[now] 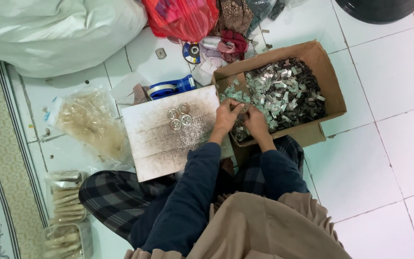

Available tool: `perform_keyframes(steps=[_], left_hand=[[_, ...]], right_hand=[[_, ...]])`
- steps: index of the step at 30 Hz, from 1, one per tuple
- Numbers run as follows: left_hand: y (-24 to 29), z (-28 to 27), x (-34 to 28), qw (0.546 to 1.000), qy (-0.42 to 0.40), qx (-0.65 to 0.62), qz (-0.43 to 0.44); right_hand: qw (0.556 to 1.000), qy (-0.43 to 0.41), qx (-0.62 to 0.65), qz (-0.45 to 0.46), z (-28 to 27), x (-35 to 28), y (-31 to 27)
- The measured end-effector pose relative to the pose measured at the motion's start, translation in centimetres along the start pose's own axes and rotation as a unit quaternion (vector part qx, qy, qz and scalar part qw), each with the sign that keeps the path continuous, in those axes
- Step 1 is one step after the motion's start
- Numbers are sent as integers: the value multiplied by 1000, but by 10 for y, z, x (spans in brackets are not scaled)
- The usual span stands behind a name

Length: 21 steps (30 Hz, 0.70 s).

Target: Sorting small circular metal components from a bulk box, arranging them on a template board, and packaging them into small plastic bags.

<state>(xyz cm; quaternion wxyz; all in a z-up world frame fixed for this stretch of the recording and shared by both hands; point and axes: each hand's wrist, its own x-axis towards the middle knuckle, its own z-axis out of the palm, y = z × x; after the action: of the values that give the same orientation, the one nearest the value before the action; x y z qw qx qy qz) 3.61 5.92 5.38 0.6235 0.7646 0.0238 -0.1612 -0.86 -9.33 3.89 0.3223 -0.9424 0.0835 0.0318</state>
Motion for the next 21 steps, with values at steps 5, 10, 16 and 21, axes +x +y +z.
perform_keyframes(steps=[5, 10, 16, 21], left_hand=[[10, -4, -4, 1000, 9, 2, -18], [6, -3, 0, 999, 19, -23, -38], [18, -40, -34, 985, 41, -162, -49], [21, -130, -95, 986, 116, -107, -48]], right_hand=[[960, 179, 167, -138, -38, -19, -51], [946, 207, 53, -246, -32, -19, -60], [932, 214, 101, -276, -27, -28, -101], [931, 124, 144, -313, 22, -44, -143]])
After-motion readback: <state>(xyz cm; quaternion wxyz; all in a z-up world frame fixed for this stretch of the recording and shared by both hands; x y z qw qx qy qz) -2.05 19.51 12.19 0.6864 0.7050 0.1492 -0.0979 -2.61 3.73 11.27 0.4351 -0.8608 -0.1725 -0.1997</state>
